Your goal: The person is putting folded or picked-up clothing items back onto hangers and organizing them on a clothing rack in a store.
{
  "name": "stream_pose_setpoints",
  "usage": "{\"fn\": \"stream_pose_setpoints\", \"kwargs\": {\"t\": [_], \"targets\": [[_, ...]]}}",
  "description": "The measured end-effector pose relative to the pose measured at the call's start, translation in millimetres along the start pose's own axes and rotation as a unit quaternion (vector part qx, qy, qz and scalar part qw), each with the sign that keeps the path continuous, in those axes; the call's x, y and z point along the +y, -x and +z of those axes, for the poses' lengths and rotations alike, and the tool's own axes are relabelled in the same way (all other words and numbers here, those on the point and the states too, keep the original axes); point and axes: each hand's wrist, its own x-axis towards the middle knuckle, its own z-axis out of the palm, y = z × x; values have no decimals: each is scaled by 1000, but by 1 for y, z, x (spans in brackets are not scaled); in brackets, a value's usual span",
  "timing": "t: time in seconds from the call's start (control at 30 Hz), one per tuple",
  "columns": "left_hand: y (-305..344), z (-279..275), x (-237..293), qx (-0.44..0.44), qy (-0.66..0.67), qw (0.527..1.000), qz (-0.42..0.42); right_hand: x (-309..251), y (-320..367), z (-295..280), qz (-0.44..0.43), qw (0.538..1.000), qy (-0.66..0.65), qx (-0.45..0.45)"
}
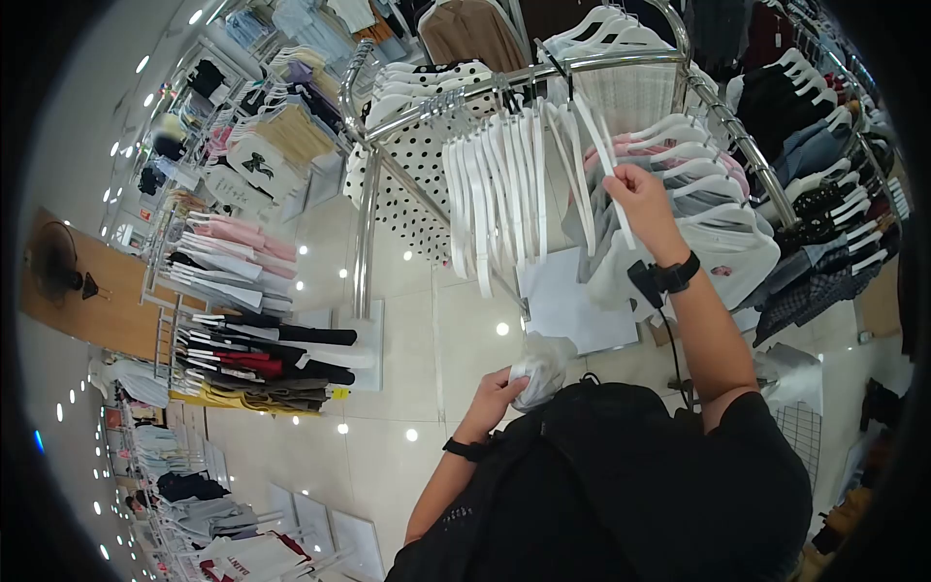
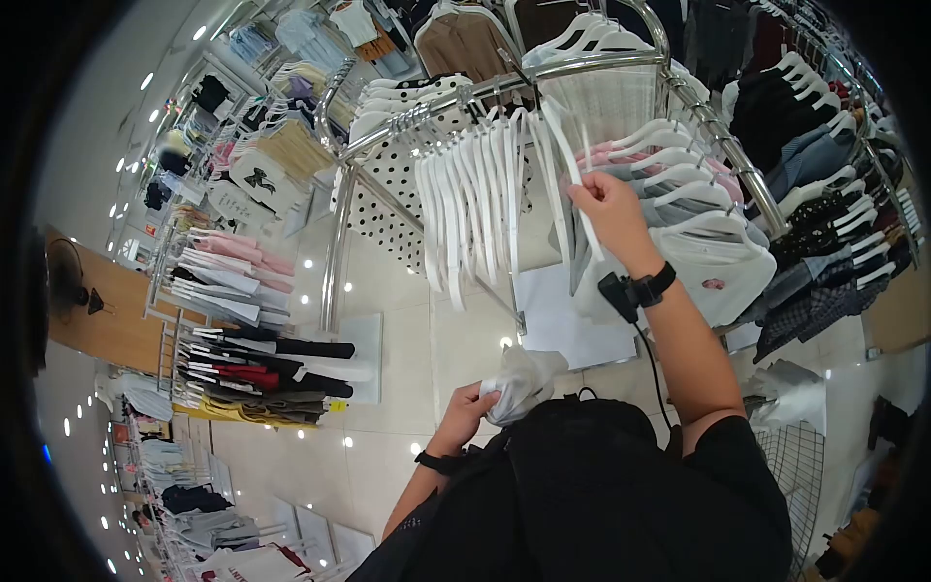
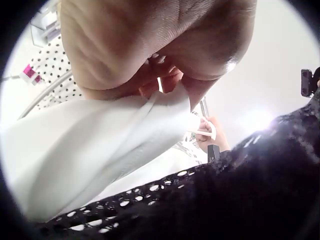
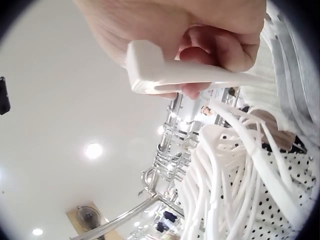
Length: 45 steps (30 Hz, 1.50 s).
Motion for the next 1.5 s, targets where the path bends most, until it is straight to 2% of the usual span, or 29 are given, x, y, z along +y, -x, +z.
{"fn": "stream_pose_setpoints", "kwargs": {"t": [0.17, 0.2, 0.23, 0.27, 0.3, 0.37, 0.4, 0.43, 0.5, 0.63, 0.83, 0.9, 0.93, 0.97, 1.03, 1.1, 1.23, 1.3, 1.33, 1.5], "targets": [[30, -15, -9, -3, 12, 1000, 19, -15, 13, -16, 40, 989, 142, -17], [36, -16, -10, 1, 4, 1000, 24, -15, 16, -17, 41, 977, 207, 24], [43, -19, -13, 1, 6, 1000, 28, -12, 18, -17, 41, 960, 269, 64], [52, -21, -17, 3, 13, 999, 30, 5, 16, -21, -56, 926, 358, 111], [60, -23, -21, 4, 20, 999, 32, -2, 17, -19, -58, 925, 360, 108], [77, -28, -31, 6, 39, 999, 35, -19, 22, -20, -38, 859, 489, 150], [85, -31, -37, 9, 54, 998, 36, -27, 27, -20, -76, 848, 500, 156], [91, -33, -44, 7, 58, 998, 38, -31, 28, -20, -78, 846, 504, 156], [106, -38, -60, 13, 47, 998, 36, -38, 26, -22, -94, 810, 558, 156], [137, -42, -79, 24, 48, 998, 37, -72, 21, -21, -133, 790, 587, 119], [167, -39, -118, 14, 96, 995, 25, -103, 9, -16, -124, 759, 632, 92], [176, -40, -124, -2, 80, 997, 18, -107, 1, -23, -108, 793, 599, 24], [178, -41, -128, -2, 86, 996, 21, -104, 1, -27, -146, 823, 549, -13], [180, -42, -133, 1, 92, 996, 23, -102, -3, -32, -152, 820, 552, -14], [182, -40, -137, 7, 103, 994, 31, -110, -1, -32, -27, 891, 452, 35], [184, -36, -137, 13, 113, 993, 31, -106, 1, -33, -67, 882, 464, 49], [181, -27, -138, 12, 132, 991, 19, -85, 6, -37, -24, 897, 439, 47], [177, -22, -135, 14, 122, 992, 15, -68, 10, -39, -104, 874, 471, 65], [173, -18, -134, 17, 119, 993, 13, -57, 8, -41, -90, 875, 470, 73], [154, 8, -129, 30, 132, 991, -14, -3, 7, -47, -84, 911, 399, 62]]}}
